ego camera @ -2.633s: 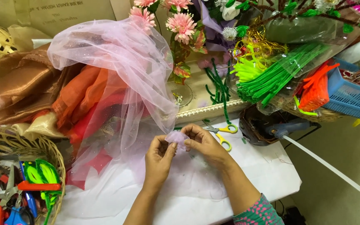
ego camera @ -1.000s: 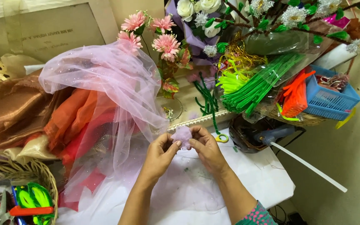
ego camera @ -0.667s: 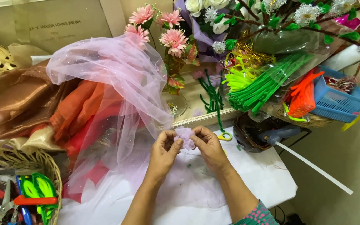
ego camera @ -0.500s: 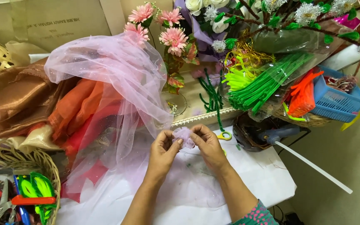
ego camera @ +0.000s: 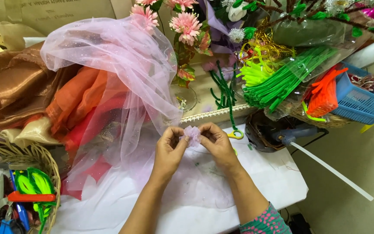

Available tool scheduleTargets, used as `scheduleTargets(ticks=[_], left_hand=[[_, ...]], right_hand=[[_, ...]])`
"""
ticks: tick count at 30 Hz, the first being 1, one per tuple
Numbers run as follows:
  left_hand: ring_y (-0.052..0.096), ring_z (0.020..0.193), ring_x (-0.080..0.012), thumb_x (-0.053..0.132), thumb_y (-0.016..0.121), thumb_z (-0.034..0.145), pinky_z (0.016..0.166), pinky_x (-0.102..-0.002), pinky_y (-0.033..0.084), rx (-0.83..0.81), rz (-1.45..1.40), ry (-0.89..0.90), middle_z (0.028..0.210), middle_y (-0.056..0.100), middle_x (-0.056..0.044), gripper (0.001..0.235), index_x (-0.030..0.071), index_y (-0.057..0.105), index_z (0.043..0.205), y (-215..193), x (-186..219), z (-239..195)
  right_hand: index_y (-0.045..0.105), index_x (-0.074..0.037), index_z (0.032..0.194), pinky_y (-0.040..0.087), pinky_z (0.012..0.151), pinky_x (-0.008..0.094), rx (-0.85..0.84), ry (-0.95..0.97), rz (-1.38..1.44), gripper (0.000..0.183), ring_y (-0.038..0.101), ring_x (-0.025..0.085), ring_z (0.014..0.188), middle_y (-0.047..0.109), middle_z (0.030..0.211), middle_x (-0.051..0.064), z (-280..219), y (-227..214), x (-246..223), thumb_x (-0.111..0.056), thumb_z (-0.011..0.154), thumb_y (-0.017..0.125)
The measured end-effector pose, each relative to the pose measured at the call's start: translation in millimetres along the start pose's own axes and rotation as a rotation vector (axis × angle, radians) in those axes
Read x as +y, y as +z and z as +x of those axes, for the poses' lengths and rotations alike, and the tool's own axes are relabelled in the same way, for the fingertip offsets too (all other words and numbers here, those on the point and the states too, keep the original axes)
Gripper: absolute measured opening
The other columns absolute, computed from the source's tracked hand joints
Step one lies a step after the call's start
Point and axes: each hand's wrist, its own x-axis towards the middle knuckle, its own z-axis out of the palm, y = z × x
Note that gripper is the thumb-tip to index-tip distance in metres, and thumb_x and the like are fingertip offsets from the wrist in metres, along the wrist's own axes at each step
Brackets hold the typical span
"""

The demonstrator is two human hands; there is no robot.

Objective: The person folds a small piece of light pink tulle fabric into a flower shape, secures it with a thin wire, and trims the wire with scissors. The person then adjusts the petals to refine the shape.

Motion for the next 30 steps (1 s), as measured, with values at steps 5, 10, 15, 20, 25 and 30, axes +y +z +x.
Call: scheduleTargets(ticks=[5, 10, 15, 20, 25, 30], left_hand=[[0.057, 0.068, -0.0124, 0.009, 0.059, 0.090, 0.060, -0.023, 0.048, 0.022, -0.104, -0.028, 0.075, 0.060, -0.006, 0.009, 0.003, 0.062, 0.096, -4, -11, 5], [0.058, 0.074, -0.0122, 0.018, 0.065, 0.089, 0.064, -0.024, 0.052, -0.016, -0.119, -0.036, 0.084, 0.062, -0.007, 0.020, 0.003, 0.062, 0.102, 1, -1, 1], [0.062, 0.075, -0.0133, 0.001, 0.067, 0.083, 0.064, -0.024, 0.054, 0.012, -0.120, -0.055, 0.084, 0.062, -0.006, 0.017, 0.002, 0.061, 0.099, 2, -9, 3], [0.061, 0.074, -0.0091, -0.002, 0.066, 0.082, 0.066, -0.021, 0.056, 0.112, -0.095, 0.000, 0.087, 0.060, -0.006, 0.024, 0.001, 0.060, 0.106, -2, -11, 5], [0.062, 0.074, -0.0094, -0.001, 0.067, 0.082, 0.065, -0.021, 0.056, 0.102, -0.086, 0.023, 0.086, 0.061, -0.006, 0.025, 0.002, 0.060, 0.107, 2, -3, 2], [0.060, 0.072, -0.0109, 0.001, 0.059, 0.088, 0.060, -0.021, 0.051, 0.078, -0.035, 0.057, 0.085, 0.067, -0.010, 0.016, 0.002, 0.061, 0.104, 2, 7, 0]], right_hand=[[0.062, -0.003, 0.094, 0.049, 0.074, 0.023, 0.043, 0.009, 0.072, 0.009, 0.057, 0.008, 0.080, 0.061, 0.086, 0.003, 2, -5, 9, -0.004, 0.086, 0.067], [0.062, -0.003, 0.093, 0.048, 0.069, 0.021, 0.074, 0.023, 0.103, 0.010, 0.056, 0.008, 0.077, 0.060, 0.085, 0.004, 2, -1, 6, -0.006, 0.086, 0.068], [0.063, -0.004, 0.095, 0.045, 0.065, 0.015, 0.123, 0.010, 0.097, 0.008, 0.055, 0.006, 0.076, 0.061, 0.084, 0.003, 2, 7, -13, -0.009, 0.089, 0.065], [0.062, -0.004, 0.098, 0.048, 0.069, 0.018, 0.149, 0.000, 0.107, 0.011, 0.058, 0.008, 0.081, 0.063, 0.089, 0.005, 2, 2, -10, -0.013, 0.092, 0.063], [0.064, -0.003, 0.100, 0.051, 0.072, 0.023, 0.055, -0.037, -0.019, 0.024, 0.058, 0.010, 0.079, 0.062, 0.086, 0.004, -1, 9, -10, -0.012, 0.081, 0.074], [0.063, -0.003, 0.091, 0.050, 0.061, 0.023, 0.100, -0.016, -0.057, 0.008, 0.056, 0.009, 0.065, 0.059, 0.072, 0.004, 5, -2, 12, -0.008, 0.087, 0.068]])
